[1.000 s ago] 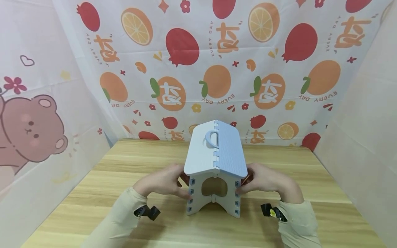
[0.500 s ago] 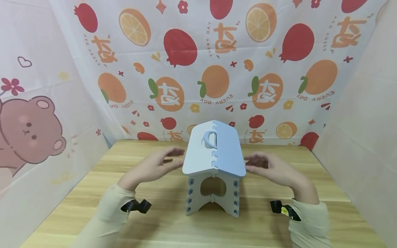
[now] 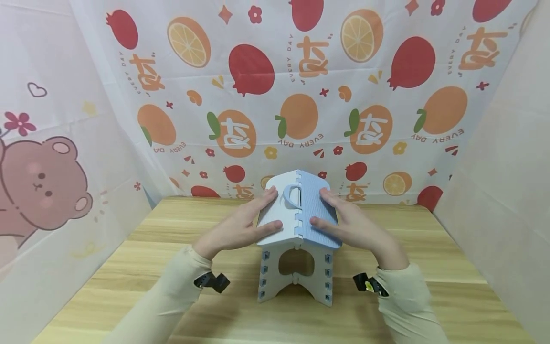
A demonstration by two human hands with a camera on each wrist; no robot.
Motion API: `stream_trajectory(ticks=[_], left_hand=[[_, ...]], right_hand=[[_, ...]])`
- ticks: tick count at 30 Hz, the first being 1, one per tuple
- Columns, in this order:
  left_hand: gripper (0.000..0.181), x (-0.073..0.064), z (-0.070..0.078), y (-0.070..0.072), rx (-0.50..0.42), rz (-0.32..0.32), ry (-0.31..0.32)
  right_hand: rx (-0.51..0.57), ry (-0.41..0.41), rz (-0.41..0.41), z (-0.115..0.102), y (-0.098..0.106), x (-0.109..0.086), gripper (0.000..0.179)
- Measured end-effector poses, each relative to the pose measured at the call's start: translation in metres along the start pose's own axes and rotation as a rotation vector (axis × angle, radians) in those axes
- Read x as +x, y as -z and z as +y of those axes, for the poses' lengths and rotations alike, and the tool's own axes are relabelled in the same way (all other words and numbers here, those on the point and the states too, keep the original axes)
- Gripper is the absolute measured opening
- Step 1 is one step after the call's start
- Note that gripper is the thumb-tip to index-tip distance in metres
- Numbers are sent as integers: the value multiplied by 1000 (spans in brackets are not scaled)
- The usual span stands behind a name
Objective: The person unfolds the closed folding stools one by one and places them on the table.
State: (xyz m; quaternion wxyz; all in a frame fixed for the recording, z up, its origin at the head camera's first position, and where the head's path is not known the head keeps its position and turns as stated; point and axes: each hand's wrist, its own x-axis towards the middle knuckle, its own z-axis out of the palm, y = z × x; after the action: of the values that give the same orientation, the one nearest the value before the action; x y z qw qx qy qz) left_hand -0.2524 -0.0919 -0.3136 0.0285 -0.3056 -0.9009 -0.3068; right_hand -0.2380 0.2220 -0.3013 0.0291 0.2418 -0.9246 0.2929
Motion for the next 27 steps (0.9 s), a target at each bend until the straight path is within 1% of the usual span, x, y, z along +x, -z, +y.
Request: stream_trajectory(ticks=[3,9,13,20,27], left_hand=[[100,0,1,-2,13,-15,2],[101,3,2,1,0,-9,18],[101,6,1,2,6,-16,41],[102,10,1,6,14,-29,62],[104,14,1,9,17,-46,88]], right_hand=[[-15,6,-19,-1,-4,3,87],[-11,7,-24,1,-5,7,89],[-12,-2,-17,2,-5,10,89],[-23,-15,-2,2,-4,15,91],[-49,-45,-18,0,-4,21,96]])
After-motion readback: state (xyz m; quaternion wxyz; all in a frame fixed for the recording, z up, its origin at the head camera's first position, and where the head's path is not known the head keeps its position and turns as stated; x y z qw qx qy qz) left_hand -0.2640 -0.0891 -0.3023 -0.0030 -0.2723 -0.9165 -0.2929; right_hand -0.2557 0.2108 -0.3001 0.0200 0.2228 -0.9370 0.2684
